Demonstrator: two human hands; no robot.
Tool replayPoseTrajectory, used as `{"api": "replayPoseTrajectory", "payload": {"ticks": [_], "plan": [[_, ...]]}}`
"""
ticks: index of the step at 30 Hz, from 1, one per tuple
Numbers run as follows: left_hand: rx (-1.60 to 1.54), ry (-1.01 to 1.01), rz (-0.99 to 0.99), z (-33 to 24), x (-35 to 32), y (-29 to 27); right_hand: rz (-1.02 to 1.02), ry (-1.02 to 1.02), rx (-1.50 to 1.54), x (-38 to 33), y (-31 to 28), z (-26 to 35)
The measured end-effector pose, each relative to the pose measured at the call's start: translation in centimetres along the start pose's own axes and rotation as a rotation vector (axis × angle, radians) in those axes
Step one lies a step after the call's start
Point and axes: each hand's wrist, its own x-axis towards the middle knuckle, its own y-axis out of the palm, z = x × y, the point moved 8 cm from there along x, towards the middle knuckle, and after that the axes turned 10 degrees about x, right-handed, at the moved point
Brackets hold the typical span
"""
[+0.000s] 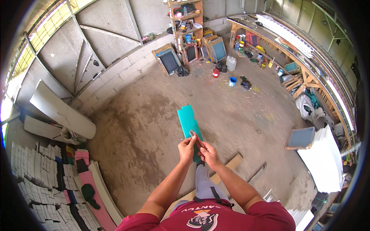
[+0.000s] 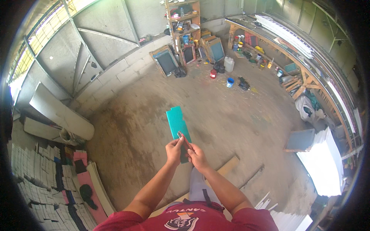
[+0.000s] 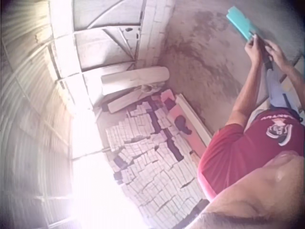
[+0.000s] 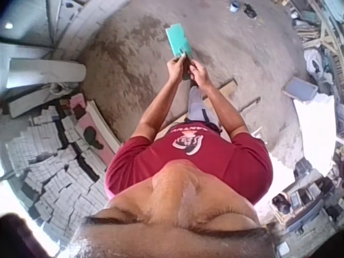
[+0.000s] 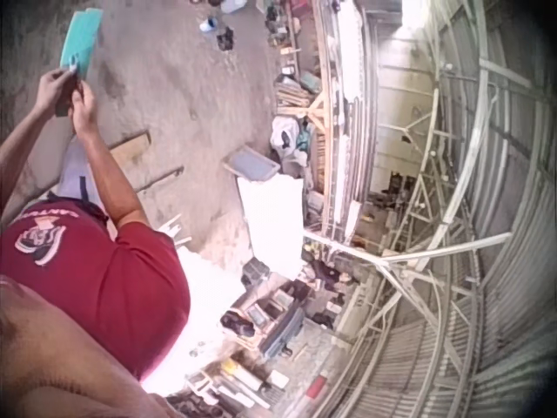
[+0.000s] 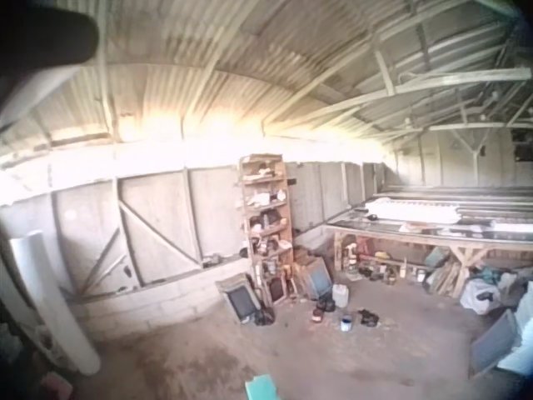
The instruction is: The person uses a utility knife and a straightedge to cut a large white board into smaller pieces. They then stack the cut pieces and move other materials around the workshop.
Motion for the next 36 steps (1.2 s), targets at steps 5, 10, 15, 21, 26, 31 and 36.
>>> {"api": "replayPoseTrajectory", "payload": {"ticks": [5, 10, 15, 21, 26, 31, 36], "plan": [[0.084, -0.022, 0.018, -1.9, 12.1, 1.2, 0.030, 0.093, 0.070, 11.7, -1.0, 0.7], [0.087, 0.034, -0.048, -7.4, 20.6, 3.2, 0.032, 0.023, -0.029, 21.1, -1.3, 6.4], [0.090, 0.092, -0.209, -9.3, 28.6, 2.8, -0.129, -0.149, -0.238, 31.1, -2.5, 11.7], [-0.166, 0.152, -0.215, -12.5, 38.5, 5.9, -0.129, -0.238, -0.164, 43.3, -0.5, 12.2], [-0.163, 0.233, 0.018, -13.7, 52.1, 7.7, 0.006, -0.193, -0.129, 54.1, 2.7, 14.4], [-0.284, 0.104, 0.093, -18.0, 60.7, 12.9, 0.010, -0.235, -0.426, 63.0, 1.1, 18.7], [-0.451, 0.146, 0.164, -17.5, 72.8, 17.0, 0.058, -0.299, -0.539, 73.9, -0.8, 23.6]]}}
